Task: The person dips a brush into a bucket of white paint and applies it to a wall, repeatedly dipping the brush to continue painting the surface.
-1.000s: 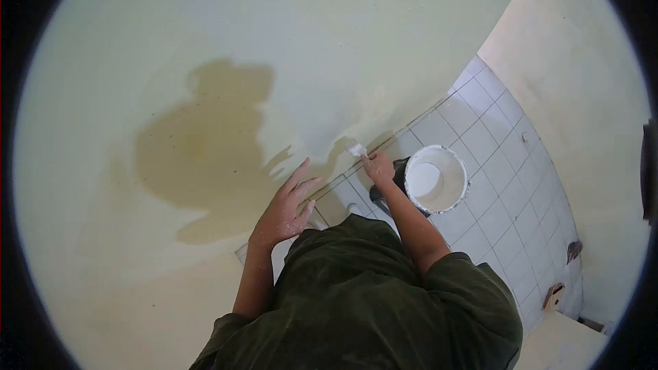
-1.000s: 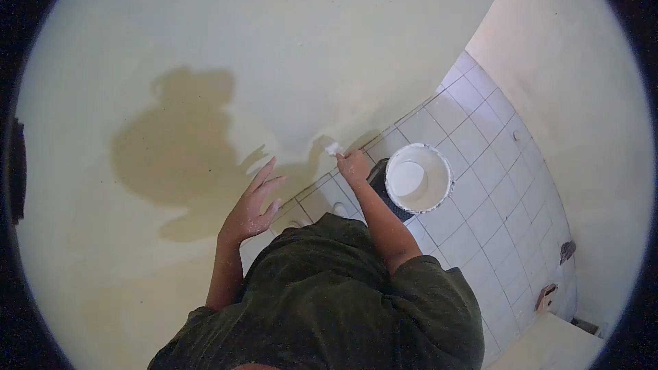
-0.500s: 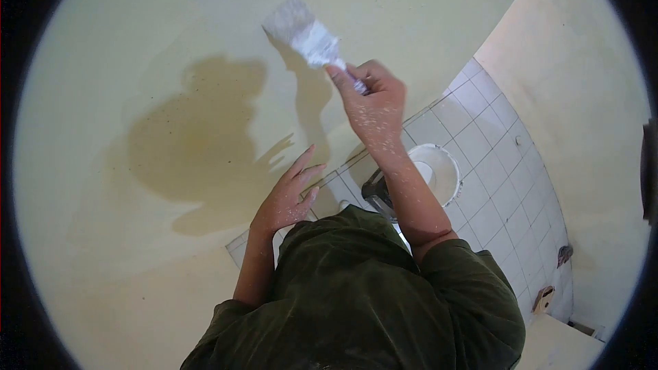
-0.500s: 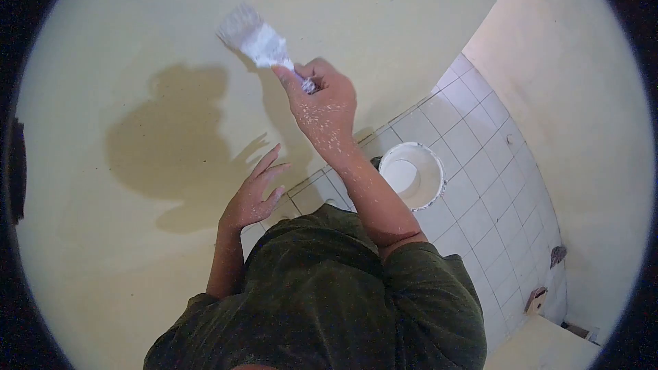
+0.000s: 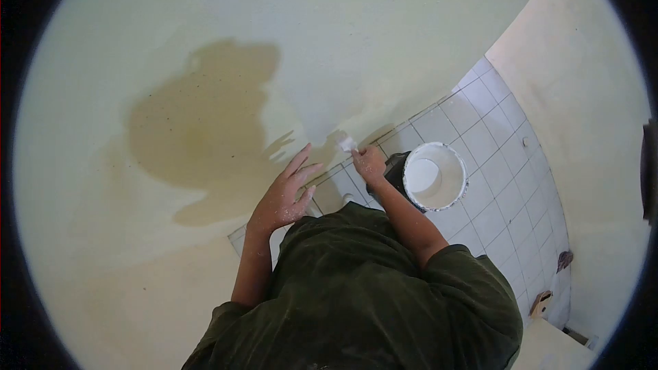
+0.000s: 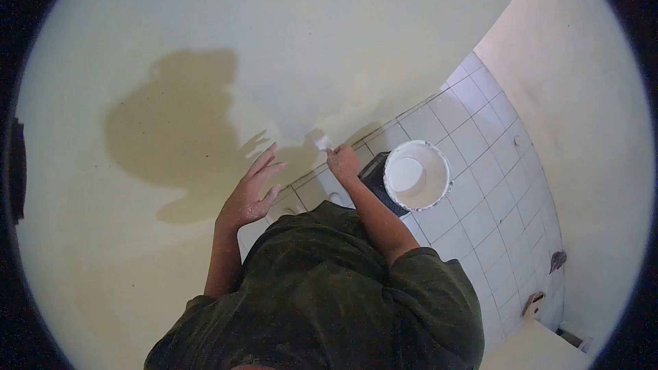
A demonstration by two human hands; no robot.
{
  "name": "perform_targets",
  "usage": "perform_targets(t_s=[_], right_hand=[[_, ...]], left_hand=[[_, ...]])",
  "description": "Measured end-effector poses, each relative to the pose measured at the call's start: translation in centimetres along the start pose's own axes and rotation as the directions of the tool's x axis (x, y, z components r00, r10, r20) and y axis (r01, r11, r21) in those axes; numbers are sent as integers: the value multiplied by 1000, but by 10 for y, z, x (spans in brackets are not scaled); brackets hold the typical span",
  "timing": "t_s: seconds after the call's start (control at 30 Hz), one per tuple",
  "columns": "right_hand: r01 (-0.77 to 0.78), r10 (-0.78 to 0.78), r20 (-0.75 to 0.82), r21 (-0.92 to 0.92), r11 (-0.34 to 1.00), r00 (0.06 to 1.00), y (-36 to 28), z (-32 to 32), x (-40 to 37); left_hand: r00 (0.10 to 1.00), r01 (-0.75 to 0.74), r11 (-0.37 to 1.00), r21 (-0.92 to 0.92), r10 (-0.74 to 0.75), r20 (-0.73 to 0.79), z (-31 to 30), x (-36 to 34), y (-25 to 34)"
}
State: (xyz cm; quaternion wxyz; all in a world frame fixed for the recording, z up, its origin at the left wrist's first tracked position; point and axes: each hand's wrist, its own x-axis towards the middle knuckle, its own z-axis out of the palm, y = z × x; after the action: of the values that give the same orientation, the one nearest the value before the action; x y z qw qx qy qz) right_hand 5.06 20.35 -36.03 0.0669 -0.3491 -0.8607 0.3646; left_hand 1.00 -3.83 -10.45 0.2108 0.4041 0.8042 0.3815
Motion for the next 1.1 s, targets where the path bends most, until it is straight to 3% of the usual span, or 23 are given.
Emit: perform_targets(t_s=[0.1, 0.17, 0.27, 0.33, 0.43, 0.53, 0.73, 0.8, 0.87, 0.97, 1.07, 1.1], right_hand=[[10, -6, -43, 97, 995, 999, -49, -28, 4], [25, -18, -62, 115, 993, 998, -105, -79, 2], [22, -29, 14, 347, 938, 999, -182, -171, -17], [151, -120, -92, 569, 809, 989, -208, -199, -28], [422, -204, -374, 723, 546, 905, -248, -231, -42], [524, -218, -489, 673, 522, 845, -269, -237, -40], [327, -183, -332, 456, 827, 925, -174, -127, -3], [203, -135, -191, 400, 894, 972, -125, -95, -2], [259, -211, -176, 320, 911, 962, -69, -62, 1], [50, -52, -61, -20, 999, 997, -25, -42, -7], [-25, 36, -87, 126, 992, 996, -48, -61, -1], [19, 2, -128, 164, 986, 992, -66, -78, -1]], left_hand=[[1000, -9, 1000, 18, 9, 5, -1, -2, 0], [1000, -21, 999, 28, 21, 6, 0, -1, -7], [1000, -27, 999, 19, 27, -6, 2, 1, -12], [999, -45, 999, -27, 45, -10, 3, 4, -10], [999, -44, 998, -41, 45, 12, 5, 11, -3], [998, -65, 998, -13, 66, 17, 8, 13, 2], [1000, -25, 999, -22, 25, 8, 5, 6, 1], [1000, -13, 1000, -23, 13, 0, 5, 2, -3], [1000, -16, 1000, -22, 16, -6, 5, -3, -5], [999, -43, 999, 24, 43, -11, 3, -5, -7], [1000, -6, 1000, -10, 6, -6, -1, -7, -1], [1000, -18, 1000, -18, 18, -16, -2, -8, -2]])
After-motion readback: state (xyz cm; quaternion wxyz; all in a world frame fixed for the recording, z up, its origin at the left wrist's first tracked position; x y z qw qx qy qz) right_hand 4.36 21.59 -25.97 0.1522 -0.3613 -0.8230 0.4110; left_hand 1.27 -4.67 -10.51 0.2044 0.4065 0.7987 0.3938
